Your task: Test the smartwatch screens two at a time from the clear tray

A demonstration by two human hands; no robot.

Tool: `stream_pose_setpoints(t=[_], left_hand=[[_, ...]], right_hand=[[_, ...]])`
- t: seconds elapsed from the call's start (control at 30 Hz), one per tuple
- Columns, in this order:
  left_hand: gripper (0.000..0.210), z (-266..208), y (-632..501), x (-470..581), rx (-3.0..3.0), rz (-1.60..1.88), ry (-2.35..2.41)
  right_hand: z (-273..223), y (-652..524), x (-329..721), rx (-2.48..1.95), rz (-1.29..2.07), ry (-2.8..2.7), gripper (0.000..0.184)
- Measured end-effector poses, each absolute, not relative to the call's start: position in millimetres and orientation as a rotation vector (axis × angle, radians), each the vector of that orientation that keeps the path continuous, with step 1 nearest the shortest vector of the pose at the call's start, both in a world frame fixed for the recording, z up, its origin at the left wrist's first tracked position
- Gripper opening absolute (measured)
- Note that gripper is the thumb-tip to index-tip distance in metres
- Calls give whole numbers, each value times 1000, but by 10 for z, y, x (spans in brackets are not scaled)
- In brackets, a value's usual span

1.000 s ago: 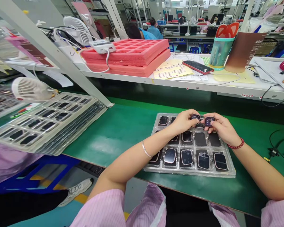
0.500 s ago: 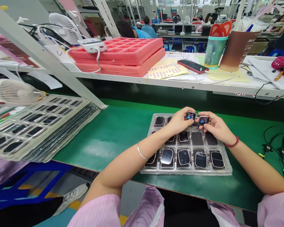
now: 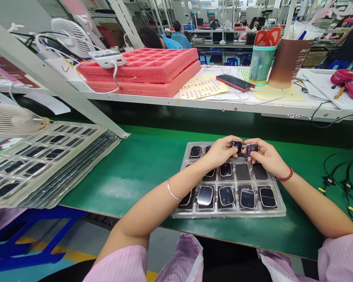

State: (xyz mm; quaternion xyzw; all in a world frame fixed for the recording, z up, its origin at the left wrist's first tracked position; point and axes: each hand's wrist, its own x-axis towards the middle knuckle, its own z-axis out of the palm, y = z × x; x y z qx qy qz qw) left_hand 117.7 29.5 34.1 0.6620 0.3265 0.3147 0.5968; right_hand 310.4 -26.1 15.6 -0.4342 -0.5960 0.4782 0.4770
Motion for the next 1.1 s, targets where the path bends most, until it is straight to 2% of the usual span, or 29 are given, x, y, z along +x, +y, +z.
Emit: stream_pose_setpoints(t=[0.03, 0.13, 0.27, 0.33, 0.57, 1.1], left_hand=[[25, 347, 293, 1176, 1538, 720, 764], [22, 358, 293, 1172, 1537, 727, 801], [40, 315, 314, 1176, 1519, 772, 738], [41, 291, 324, 1180, 1519, 774, 717], [18, 325, 313, 1174, 1566, 762, 746], [14, 347, 300, 1176, 1600, 754, 748]], right_hand=[[156, -263, 3106, -1054, 1187, -1446, 33], [144, -262, 3114, -1028, 1216, -1396, 34], [111, -248, 3117, -1040, 1142, -1454, 42], [105, -247, 3117, -1046, 1123, -1487, 42], [149, -271, 3112, -1069, 1127, -1470, 29], [163, -276, 3104, -1098, 1130, -1499, 28]])
